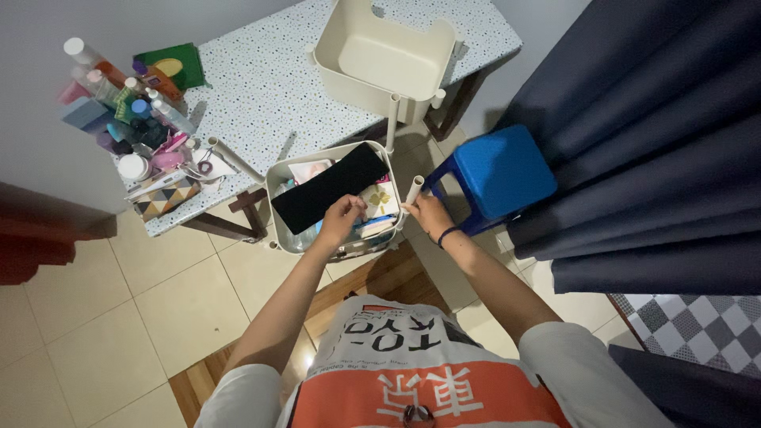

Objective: The person assembles a white plastic storage cart by inserting vertical support rods into a base and then placing a rectangular tray on top. They then pick up several bottles and tubes from a nearby table and place them into the assembled cart.

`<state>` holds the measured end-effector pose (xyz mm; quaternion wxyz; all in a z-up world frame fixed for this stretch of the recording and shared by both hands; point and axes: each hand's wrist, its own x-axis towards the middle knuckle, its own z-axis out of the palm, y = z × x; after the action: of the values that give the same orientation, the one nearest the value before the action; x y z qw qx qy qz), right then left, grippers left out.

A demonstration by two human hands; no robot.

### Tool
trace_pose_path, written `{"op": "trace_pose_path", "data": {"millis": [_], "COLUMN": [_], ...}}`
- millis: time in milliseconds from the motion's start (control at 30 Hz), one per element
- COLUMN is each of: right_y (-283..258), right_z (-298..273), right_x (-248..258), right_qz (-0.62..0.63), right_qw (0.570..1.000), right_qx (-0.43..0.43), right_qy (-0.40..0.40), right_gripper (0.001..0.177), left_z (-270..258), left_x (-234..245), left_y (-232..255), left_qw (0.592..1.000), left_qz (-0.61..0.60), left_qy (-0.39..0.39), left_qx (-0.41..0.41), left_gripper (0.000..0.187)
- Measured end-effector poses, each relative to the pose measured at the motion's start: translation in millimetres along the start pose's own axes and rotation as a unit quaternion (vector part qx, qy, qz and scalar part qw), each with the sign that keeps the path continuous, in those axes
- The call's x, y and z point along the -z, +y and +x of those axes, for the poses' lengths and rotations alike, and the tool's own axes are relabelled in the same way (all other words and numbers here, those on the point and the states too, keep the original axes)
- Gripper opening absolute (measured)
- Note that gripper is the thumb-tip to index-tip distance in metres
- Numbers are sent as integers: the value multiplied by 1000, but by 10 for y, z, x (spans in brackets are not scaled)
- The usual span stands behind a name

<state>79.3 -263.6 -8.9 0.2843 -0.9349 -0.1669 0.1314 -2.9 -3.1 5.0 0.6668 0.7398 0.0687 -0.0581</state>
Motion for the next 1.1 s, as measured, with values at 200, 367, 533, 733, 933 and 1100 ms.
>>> {"op": "trace_pose_path", "data": {"millis": [200,367,533,733,933,1100], "right_y": [-100,-531,-734,-562,-551,-576], "right_z": [-36,-32,54,170,267,227], "right_x": [96,317,522,460,164,73], "right_qz": [35,260,378,375,349,297], "right_qw": [990,946,916,923,919,919], "right_qx": [114,123,90,81,48,82], "right_qy": [75,151,99,45,179,246], "right_gripper": [30,22,20,34,38,38], "left_z": [-62,-137,-87,-86,-61,-32], "left_x": [9,32,16,22,38,62], "left_y": [123,253,167,43,1,-67], "left_qw": [998,1000,999,999,999,998], "left_qz": [-45,7,-35,-17,-17,-6], "left_qy": [2,28,12,11,18,18], "left_qx": [-48,7,-37,-35,-33,-62], "left_gripper": [15,16,13,14,14,14]}}
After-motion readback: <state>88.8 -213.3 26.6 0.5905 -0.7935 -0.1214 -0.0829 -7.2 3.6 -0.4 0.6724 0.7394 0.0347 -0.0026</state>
